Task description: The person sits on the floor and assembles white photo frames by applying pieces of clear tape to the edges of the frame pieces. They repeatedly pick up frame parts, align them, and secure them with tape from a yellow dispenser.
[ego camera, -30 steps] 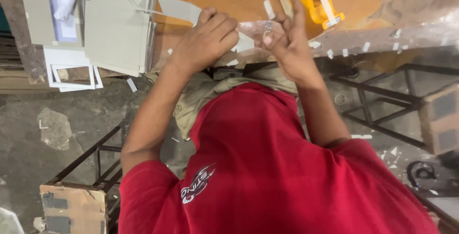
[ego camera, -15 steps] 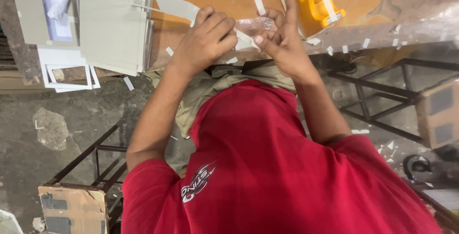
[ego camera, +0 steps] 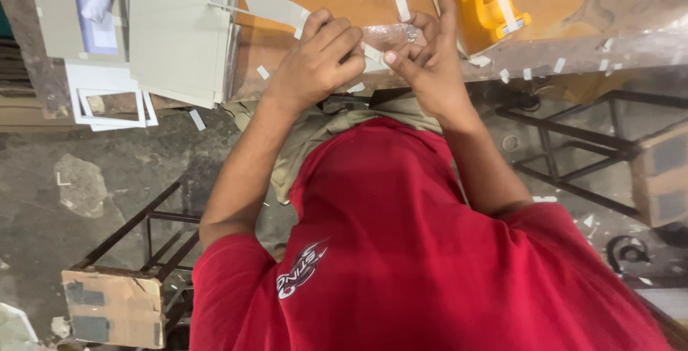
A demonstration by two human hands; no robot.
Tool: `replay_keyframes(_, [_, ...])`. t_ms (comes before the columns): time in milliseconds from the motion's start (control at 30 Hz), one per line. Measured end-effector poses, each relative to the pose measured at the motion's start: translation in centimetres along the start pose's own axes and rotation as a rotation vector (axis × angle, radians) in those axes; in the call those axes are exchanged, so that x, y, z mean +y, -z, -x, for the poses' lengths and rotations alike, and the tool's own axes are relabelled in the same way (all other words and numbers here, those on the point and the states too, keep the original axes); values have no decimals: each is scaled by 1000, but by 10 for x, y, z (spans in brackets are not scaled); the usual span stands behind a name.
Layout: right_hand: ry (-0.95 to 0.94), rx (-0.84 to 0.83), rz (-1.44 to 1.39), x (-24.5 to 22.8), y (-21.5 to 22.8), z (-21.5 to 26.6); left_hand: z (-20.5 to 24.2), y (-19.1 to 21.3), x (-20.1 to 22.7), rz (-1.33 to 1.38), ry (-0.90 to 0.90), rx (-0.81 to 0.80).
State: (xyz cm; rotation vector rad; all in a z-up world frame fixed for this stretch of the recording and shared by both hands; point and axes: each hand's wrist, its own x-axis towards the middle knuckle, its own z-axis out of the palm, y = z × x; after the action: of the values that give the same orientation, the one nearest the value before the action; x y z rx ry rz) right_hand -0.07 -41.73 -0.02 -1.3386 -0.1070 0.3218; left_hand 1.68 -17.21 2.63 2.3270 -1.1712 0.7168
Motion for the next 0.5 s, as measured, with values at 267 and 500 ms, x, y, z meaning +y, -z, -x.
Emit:
replay_keyframes(267, [19,91,177,-3,-12,-3,1,-3,-1,25,-8,-9])
replay_keyframes(500, [159,345,624,-6,-16,1,-11,7,1,-36,-5,5])
